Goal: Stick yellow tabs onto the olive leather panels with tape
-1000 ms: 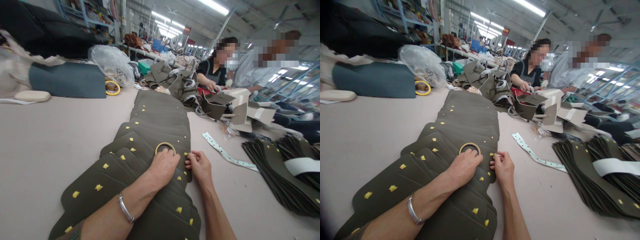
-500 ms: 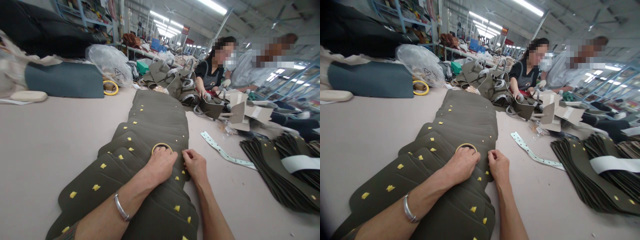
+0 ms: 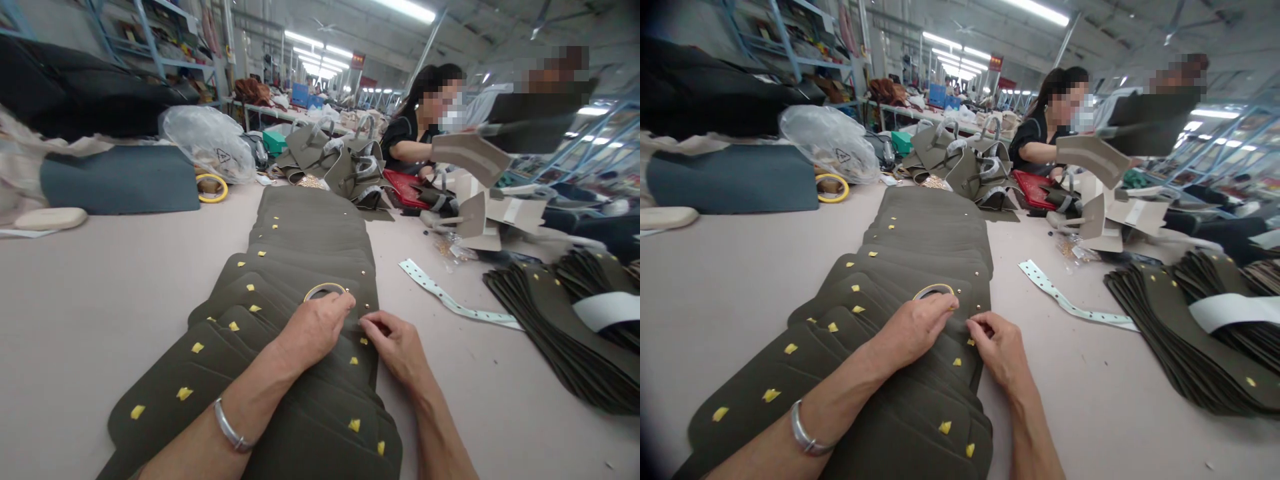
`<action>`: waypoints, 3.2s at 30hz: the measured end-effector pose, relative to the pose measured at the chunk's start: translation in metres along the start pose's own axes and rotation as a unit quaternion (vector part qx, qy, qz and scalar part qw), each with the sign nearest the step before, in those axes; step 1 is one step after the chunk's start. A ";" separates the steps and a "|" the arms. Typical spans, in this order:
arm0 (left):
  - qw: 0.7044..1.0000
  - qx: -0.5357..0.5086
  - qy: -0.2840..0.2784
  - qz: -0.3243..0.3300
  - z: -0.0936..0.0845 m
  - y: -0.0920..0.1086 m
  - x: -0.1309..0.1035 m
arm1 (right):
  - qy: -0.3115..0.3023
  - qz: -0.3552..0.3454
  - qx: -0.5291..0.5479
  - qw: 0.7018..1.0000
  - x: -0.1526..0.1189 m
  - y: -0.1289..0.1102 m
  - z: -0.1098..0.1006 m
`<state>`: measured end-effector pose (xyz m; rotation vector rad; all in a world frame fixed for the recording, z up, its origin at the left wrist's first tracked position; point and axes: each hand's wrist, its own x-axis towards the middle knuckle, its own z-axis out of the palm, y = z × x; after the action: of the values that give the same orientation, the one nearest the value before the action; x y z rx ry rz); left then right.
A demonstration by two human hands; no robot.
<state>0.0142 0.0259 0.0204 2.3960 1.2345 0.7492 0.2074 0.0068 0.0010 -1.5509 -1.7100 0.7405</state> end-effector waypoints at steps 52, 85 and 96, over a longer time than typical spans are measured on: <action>0.981 0.161 -0.073 -0.077 -0.008 -0.004 0.001 | 0.067 -0.017 -0.152 0.986 0.063 -0.013 0.045; 0.999 0.010 0.030 -0.017 -0.008 -0.012 -0.006 | 0.047 -0.051 0.031 0.997 0.043 -0.009 0.027; 0.999 0.031 -0.012 -0.038 -0.005 -0.010 -0.005 | -0.012 -0.253 -0.011 0.967 0.029 -0.022 0.024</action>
<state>0.0023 0.0279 0.0182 2.3862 1.3492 0.6663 0.1740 0.0338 0.0084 -1.0453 -2.0202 0.4755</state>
